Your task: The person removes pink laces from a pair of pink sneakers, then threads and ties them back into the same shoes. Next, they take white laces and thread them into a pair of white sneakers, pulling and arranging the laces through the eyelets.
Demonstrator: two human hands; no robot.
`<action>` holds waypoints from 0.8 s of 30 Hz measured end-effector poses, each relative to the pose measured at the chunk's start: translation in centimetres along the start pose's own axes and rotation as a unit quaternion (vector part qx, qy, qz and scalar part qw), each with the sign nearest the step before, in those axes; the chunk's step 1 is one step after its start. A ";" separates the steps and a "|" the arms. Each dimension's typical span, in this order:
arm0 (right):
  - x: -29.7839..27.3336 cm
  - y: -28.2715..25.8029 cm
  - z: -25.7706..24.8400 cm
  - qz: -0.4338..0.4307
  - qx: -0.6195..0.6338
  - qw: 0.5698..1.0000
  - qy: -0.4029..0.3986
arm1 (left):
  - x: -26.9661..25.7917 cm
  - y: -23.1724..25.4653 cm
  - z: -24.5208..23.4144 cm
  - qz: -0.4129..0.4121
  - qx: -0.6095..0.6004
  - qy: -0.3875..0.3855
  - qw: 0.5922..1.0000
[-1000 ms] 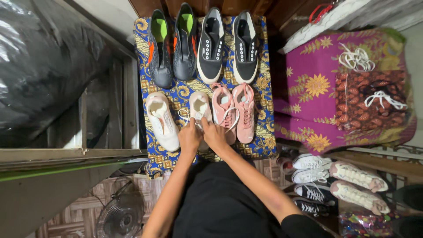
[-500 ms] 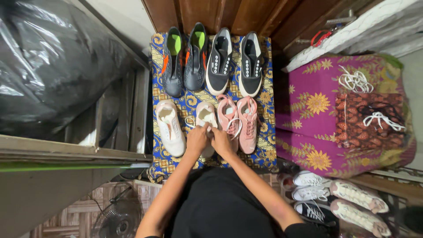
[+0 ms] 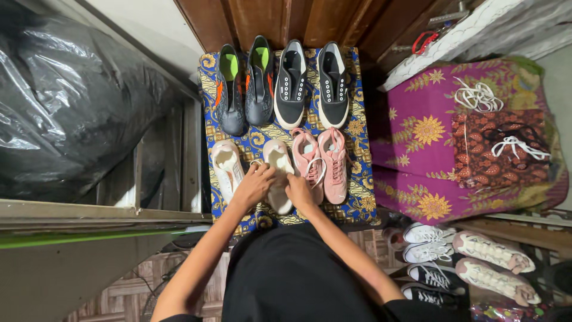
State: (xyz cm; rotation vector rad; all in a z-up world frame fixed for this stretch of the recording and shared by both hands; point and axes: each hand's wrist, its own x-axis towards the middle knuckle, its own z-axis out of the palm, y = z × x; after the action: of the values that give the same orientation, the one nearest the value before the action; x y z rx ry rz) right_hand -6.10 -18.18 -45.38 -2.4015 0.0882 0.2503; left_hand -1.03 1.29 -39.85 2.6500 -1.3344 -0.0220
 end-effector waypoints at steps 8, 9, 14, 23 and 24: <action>0.0 1.4 1.0 -0.037 0.083 0.994 0.053 | 1.2 -1.2 0.8 0.055 -0.011 -0.099 0.994; -0.2 1.6 1.2 -0.025 0.085 0.995 0.042 | 1.1 -1.1 1.1 0.061 0.001 -0.087 0.994; 0.3 2.4 1.1 -0.009 0.103 0.994 0.019 | 1.7 -1.4 1.9 0.037 0.004 -0.129 0.991; 1.8 3.4 1.0 -0.039 0.094 0.995 -0.012 | 2.6 -1.7 2.4 -0.021 -0.069 -0.249 0.966; 1.3 3.8 1.2 -0.034 0.091 0.995 -0.017 | 2.4 -1.4 3.0 -0.016 -0.067 -0.241 0.968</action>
State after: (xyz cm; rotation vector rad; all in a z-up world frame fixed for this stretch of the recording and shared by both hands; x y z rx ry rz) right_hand -5.53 -20.23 -48.97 -2.2148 0.0118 0.2408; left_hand 1.20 -0.24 -42.90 2.6440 -1.3513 -0.7771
